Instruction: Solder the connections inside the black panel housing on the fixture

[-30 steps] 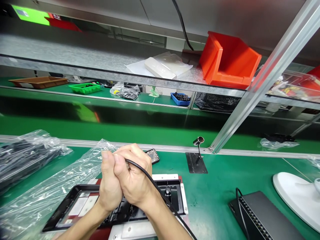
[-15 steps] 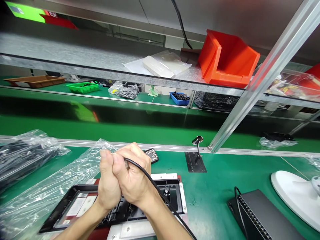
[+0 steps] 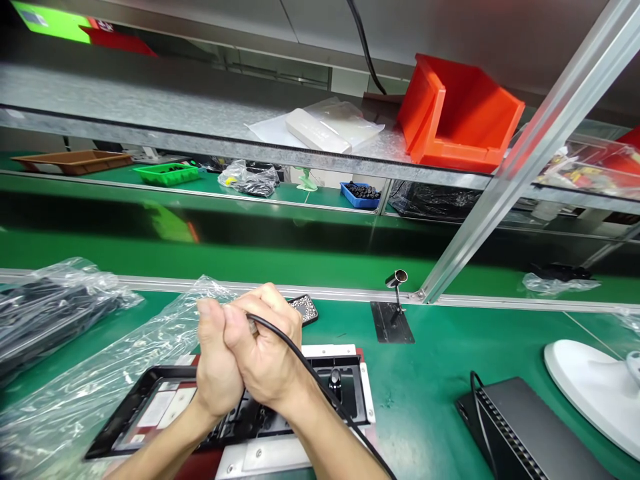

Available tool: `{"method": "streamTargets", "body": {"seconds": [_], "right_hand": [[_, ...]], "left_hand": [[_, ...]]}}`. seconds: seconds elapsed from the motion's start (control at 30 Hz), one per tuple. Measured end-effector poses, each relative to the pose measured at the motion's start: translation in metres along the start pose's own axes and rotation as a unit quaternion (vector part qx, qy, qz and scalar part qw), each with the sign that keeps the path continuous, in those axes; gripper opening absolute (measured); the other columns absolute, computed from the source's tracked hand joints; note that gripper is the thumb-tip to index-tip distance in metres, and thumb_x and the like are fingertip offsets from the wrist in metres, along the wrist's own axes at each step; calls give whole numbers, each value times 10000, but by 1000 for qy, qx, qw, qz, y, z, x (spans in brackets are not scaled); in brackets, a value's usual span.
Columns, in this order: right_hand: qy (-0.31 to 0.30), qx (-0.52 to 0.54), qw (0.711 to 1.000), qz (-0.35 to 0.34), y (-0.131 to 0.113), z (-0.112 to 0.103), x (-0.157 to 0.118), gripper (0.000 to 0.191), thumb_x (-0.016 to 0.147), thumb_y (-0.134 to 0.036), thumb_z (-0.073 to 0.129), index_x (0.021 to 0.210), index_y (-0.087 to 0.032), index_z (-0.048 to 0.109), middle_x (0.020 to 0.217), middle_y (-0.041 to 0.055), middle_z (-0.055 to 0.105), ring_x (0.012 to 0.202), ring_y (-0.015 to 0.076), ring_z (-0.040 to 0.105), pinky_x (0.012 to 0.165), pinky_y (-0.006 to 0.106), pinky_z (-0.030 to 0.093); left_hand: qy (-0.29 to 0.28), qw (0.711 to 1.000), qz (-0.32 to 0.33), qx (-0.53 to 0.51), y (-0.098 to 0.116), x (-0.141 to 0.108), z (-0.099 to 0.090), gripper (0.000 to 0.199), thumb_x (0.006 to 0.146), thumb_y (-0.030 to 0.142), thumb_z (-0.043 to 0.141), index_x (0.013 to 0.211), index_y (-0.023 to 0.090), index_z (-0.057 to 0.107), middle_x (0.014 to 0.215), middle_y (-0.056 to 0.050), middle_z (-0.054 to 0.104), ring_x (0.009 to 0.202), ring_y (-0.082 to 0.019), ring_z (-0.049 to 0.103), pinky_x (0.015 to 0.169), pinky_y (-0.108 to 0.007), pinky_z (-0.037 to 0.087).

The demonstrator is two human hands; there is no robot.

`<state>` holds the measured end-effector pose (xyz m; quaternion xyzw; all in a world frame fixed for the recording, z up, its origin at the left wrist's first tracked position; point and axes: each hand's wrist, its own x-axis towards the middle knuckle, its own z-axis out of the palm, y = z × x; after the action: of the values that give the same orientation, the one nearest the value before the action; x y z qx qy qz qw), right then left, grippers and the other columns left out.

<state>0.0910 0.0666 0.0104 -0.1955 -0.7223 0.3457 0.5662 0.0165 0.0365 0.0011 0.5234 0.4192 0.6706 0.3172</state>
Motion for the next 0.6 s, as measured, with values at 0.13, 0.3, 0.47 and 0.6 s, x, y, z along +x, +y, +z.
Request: {"method": "streamTargets", "body": {"seconds": [0.13,0.3,0.47,0.6], "right_hand": [[0,2,1000,-3,1,0,-1,241,987,-258,498,819,-158,640,857,36,601,829,128,549,753,296,462],[-5,-2,1000,10,0,0,-2,238,980,-253,504,816,-152,643,861,41,598,830,129,555,753,296,465],[-4,-2,1000,11,0,0,-2,261,985,-282,499,814,-145,642,859,44,595,829,128,559,752,294,464],[-5,6,1000,15,0,1,-2,266,987,-282,501,804,-145,636,854,43,590,830,128,560,755,291,466]], "left_hand": [[12,1000,-6,8,-2,0,-1,717,1043,583,152,837,175,705,945,-88,652,913,-217,585,898,-378,458],[15,1000,-16,-10,-4,0,-1,700,1039,596,168,849,165,686,934,-89,644,908,-218,579,868,-373,456],[11,1000,-18,-9,-4,-1,-2,710,1038,601,163,845,162,687,937,-93,643,914,-219,582,874,-373,457],[4,1000,-20,-2,-4,-1,-3,716,1038,599,159,807,173,686,939,-94,649,934,-220,583,896,-373,461]]}}
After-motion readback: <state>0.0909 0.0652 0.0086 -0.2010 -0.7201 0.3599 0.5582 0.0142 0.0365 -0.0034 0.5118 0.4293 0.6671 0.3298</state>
